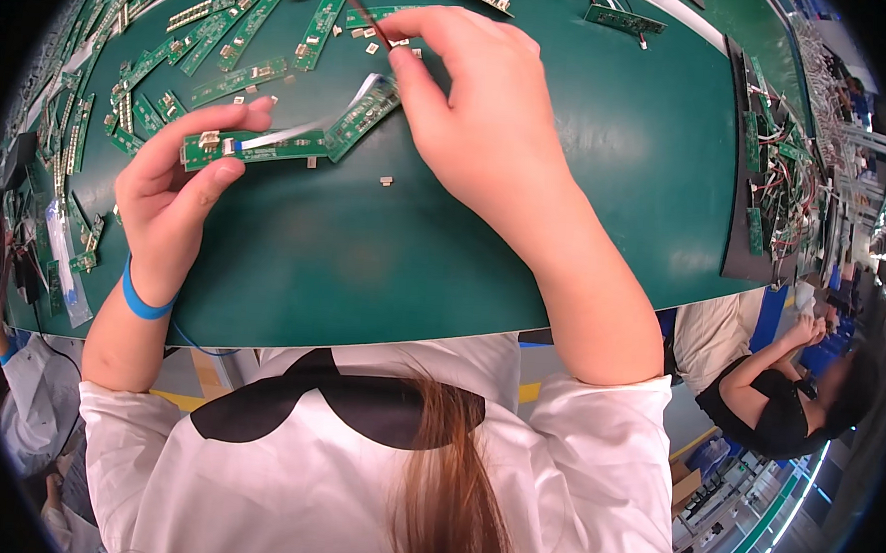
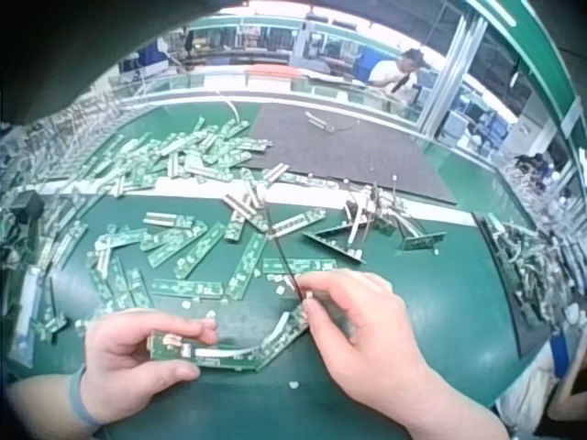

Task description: The person connects ribbon cables and wire connectors into circuit boards by hand, then places the assembled boards onto a mat.

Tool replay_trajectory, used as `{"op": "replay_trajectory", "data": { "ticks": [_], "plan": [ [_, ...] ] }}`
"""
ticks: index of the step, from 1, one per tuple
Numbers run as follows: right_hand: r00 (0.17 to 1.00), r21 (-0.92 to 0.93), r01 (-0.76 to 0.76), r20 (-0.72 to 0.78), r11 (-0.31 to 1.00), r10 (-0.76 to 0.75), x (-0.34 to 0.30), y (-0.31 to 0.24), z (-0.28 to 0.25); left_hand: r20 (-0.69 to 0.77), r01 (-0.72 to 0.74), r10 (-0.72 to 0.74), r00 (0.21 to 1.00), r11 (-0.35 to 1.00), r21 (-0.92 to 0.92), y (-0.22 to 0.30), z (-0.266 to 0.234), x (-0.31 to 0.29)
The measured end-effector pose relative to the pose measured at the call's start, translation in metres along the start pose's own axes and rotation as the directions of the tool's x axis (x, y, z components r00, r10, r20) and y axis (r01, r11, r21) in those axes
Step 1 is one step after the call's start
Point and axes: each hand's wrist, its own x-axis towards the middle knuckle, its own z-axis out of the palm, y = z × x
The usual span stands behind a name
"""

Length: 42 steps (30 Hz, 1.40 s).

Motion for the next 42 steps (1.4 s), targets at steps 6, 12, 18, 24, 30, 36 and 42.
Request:
{"op": "replay_trajectory", "data": {
  "ticks": [6, 12, 18, 24, 30, 36, 42],
  "plan": [
    [0.998, 0.292, -0.04, 0.051, 0.955, 0.026, 0.001, -0.011, 0.016, -0.041, 0.19, -0.199, 0.979, 0.97, -0.153, 0.0, 0.006, -0.002],
    [0.984, 0.646, -0.083, 0.175, 0.759, -0.041, 0.005, -0.022, 0.024, 0.003, 0.199, -0.203, 0.979, 0.957, -0.211, -0.001, 0.01, -0.001],
    [0.964, 0.495, 0.027, 0.217, 0.869, -0.154, 0.007, -0.021, 0.018, 0.027, 0.149, -0.147, 0.989, 0.963, -0.223, 0.001, 0.009, -0.003],
    [0.985, 0.5, 0.015, 0.139, 0.866, -0.098, 0.006, -0.034, 0.013, -0.012, 0.089, -0.093, 0.996, 0.976, -0.2, 0.004, 0.002, -0.006],
    [0.959, 0.183, 0.181, 0.184, 0.966, -0.215, 0.007, -0.043, 0.005, 0.026, 0.211, -0.213, 0.977, 0.932, -0.296, 0.006, -0.002, -0.014],
    [0.909, -0.092, 0.392, 0.191, 0.916, -0.37, 0.001, -0.043, 0.009, 0.037, 0.084, -0.077, 0.996, 0.963, -0.255, 0.007, 0.001, -0.008],
    [0.905, -0.1, 0.421, 0.121, 0.902, -0.409, -0.001, -0.04, 0.013, 0.142, -0.017, 0.004, 0.99, 0.996, 0.088, 0.009, -0.008, -0.001]
  ]
}}
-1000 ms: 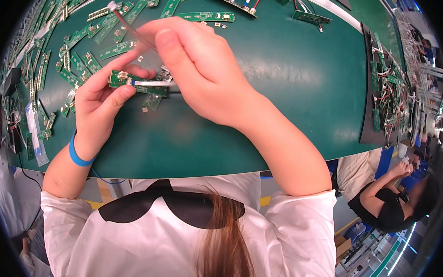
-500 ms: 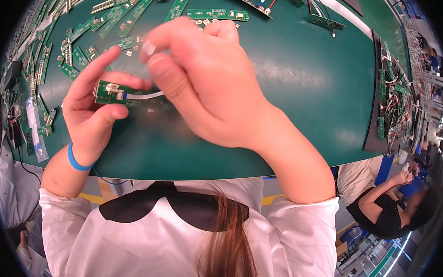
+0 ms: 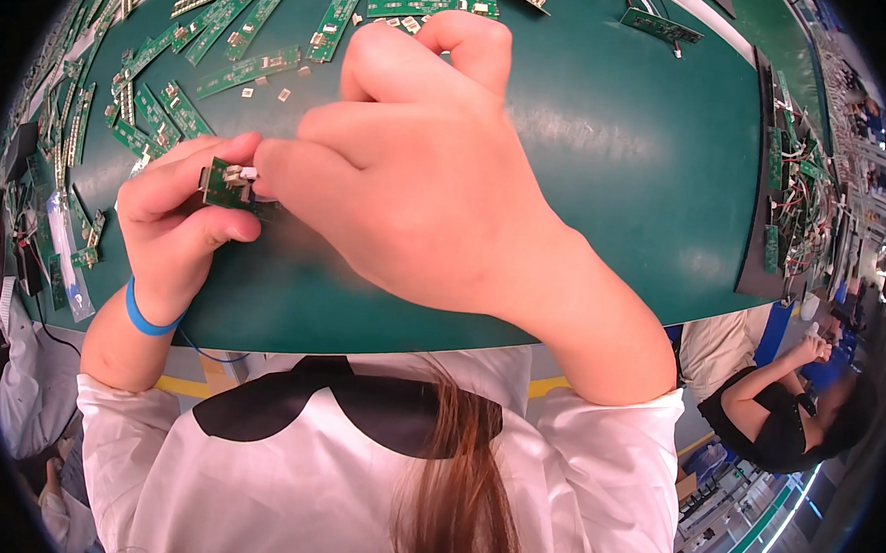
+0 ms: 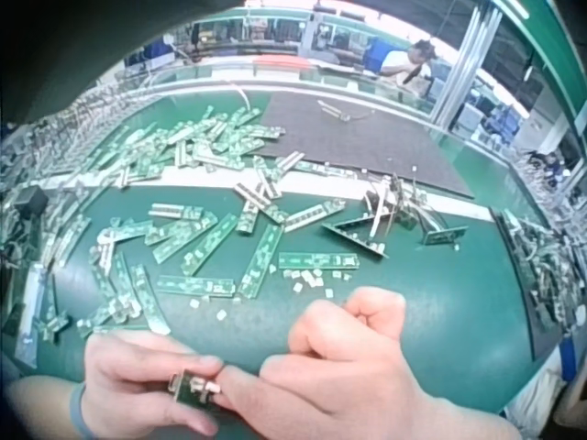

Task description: The person connects ribbon cables and wire connectors into circuit boards by hand, then places the assembled boards onto a mat.

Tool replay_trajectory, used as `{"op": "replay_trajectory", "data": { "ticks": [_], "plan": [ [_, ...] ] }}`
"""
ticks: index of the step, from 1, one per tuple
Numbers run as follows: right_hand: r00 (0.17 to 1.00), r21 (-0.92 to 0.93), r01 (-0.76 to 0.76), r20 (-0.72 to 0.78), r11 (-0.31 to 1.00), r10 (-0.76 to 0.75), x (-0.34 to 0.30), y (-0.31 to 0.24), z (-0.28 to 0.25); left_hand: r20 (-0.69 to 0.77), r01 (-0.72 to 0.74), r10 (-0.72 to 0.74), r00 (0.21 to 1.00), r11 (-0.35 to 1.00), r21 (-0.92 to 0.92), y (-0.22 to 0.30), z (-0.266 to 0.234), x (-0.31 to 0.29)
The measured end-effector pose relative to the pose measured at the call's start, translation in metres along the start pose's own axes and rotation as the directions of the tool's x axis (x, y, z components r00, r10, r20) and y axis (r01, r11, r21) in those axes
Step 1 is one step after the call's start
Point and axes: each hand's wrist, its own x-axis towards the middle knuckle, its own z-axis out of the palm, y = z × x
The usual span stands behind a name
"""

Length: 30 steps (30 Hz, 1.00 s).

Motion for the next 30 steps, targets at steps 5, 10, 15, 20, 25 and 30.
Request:
{"op": "replay_trajectory", "data": {
  "ticks": [5, 10, 15, 20, 25, 30],
  "plan": [
    [0.995, -0.127, 0.102, 0.029, 0.987, -0.099, -0.003, 0.001, -0.006, 0.02, 0.034, -0.037, 0.999, 0.994, 0.101, 0.004, 0.004, -0.004],
    [0.983, -0.031, 0.018, 0.185, 0.999, -0.011, -0.003, -0.001, -0.011, 0.04, -0.009, 0.0, 0.999, 0.976, 0.219, 0.002, 0.007, -0.006],
    [0.98, -0.071, 0.009, 0.196, 0.997, 0.006, -0.002, -0.003, -0.013, 0.061, -0.049, 0.03, 0.998, 0.936, 0.348, 0.004, 0.009, -0.002],
    [0.979, -0.042, 0.024, 0.205, 0.999, -0.015, 0.009, -0.004, -0.011, 0.014, -0.1, 0.109, 0.994, 0.837, 0.539, 0.012, 0.008, -0.004],
    [0.948, 0.015, -0.147, 0.288, 0.989, 0.136, 0.017, -0.001, -0.026, -0.151, -0.165, 0.223, 0.963, 0.933, 0.32, -0.002, 0.019, 0.0],
    [0.836, 0.141, -0.429, 0.438, 0.892, 0.332, -0.006, 0.013, -0.03, -0.164, 0.042, -0.022, 0.986, 0.992, 0.12, 0.011, 0.012, -0.006]
  ]
}}
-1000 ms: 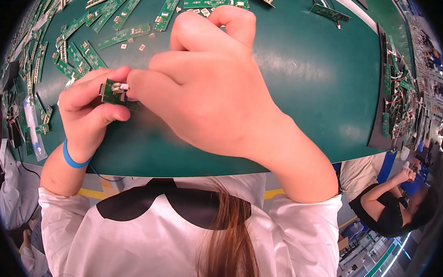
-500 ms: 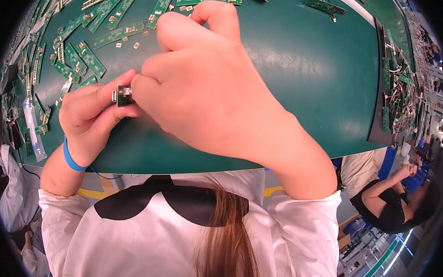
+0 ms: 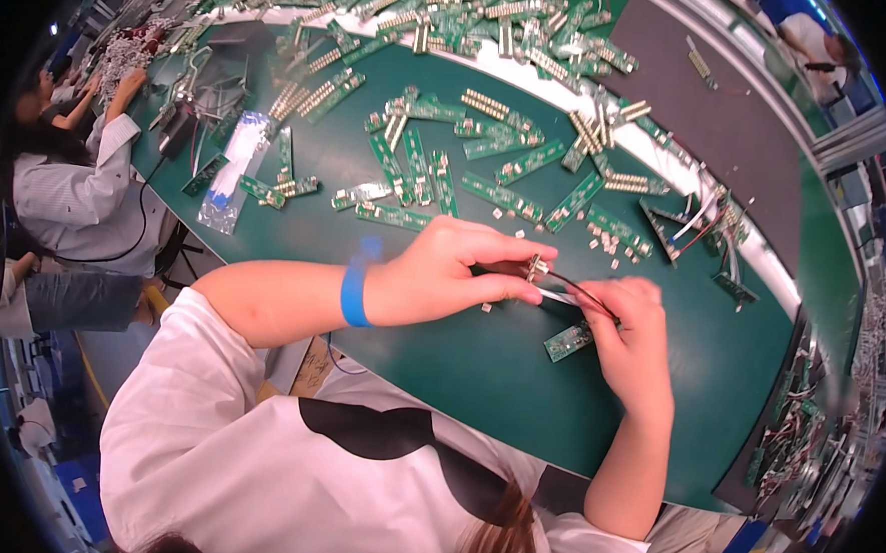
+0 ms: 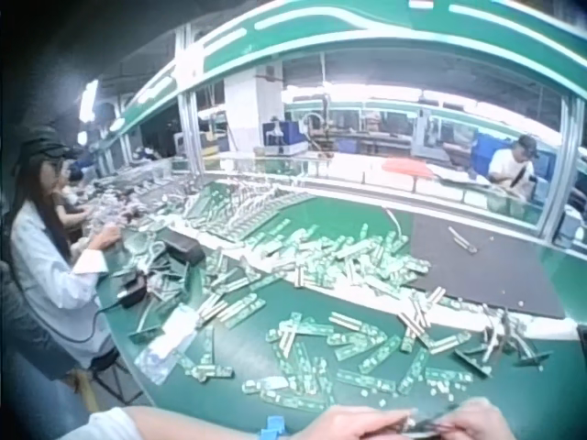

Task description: The person connects ribbon cables and wire connectors into circuit boards by hand, then places the assembled boards onto a mat.

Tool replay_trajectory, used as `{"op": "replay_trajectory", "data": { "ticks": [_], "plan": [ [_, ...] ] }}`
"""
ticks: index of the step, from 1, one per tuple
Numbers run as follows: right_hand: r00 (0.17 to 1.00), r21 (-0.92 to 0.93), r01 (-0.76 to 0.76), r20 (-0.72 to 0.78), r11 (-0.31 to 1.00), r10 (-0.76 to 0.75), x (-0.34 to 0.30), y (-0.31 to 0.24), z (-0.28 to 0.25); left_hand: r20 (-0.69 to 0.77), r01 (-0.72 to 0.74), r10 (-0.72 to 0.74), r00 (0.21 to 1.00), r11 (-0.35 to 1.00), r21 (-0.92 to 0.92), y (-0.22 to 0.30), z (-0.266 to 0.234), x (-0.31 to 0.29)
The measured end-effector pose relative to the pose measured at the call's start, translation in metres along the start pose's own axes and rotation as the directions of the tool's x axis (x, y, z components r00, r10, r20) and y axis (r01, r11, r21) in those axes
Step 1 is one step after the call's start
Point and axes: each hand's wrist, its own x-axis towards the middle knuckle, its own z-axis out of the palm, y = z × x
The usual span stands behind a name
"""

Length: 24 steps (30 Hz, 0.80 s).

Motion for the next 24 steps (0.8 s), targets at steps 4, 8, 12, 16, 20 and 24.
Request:
{"op": "replay_trajectory", "data": {
  "ticks": [4, 8, 12, 16, 20, 24],
  "plan": [
    [0.913, 0.646, -0.158, -0.192, 0.746, 0.359, -0.032, 0.019, -0.018, -0.127, -0.076, 0.072, 0.989, 0.997, -0.03, -0.008, 0.0, 0.01],
    [0.75, 0.809, -0.038, -0.365, 0.587, 0.551, -0.077, 0.036, -0.078, -0.179, -0.041, 0.11, 0.978, 0.935, 0.353, -0.01, -0.017, 0.019],
    [0.477, 0.735, 0.043, -0.611, 0.677, 0.633, -0.165, 0.09, -0.161, -0.116, -0.037, 0.132, 0.984, 0.799, 0.6, -0.032, -0.024, 0.03],
    [0.204, 0.731, -0.146, -0.637, 0.666, 0.743, -0.247, 0.131, -0.243, -0.075, 0.096, -0.061, 0.995, 0.652, 0.752, -0.037, -0.011, 0.035],
    [0.059, 0.726, -0.328, -0.623, 0.604, 0.78, -0.273, 0.213, -0.279, 0.045, -0.043, 0.012, 0.999, 0.584, 0.81, -0.043, -0.016, 0.035],
    [0.053, 0.542, -0.669, -0.648, 0.509, 0.759, -0.269, 0.307, -0.295, -0.018, -0.057, 0.108, 0.994, 0.649, 0.758, -0.043, -0.014, 0.034]
  ]
}}
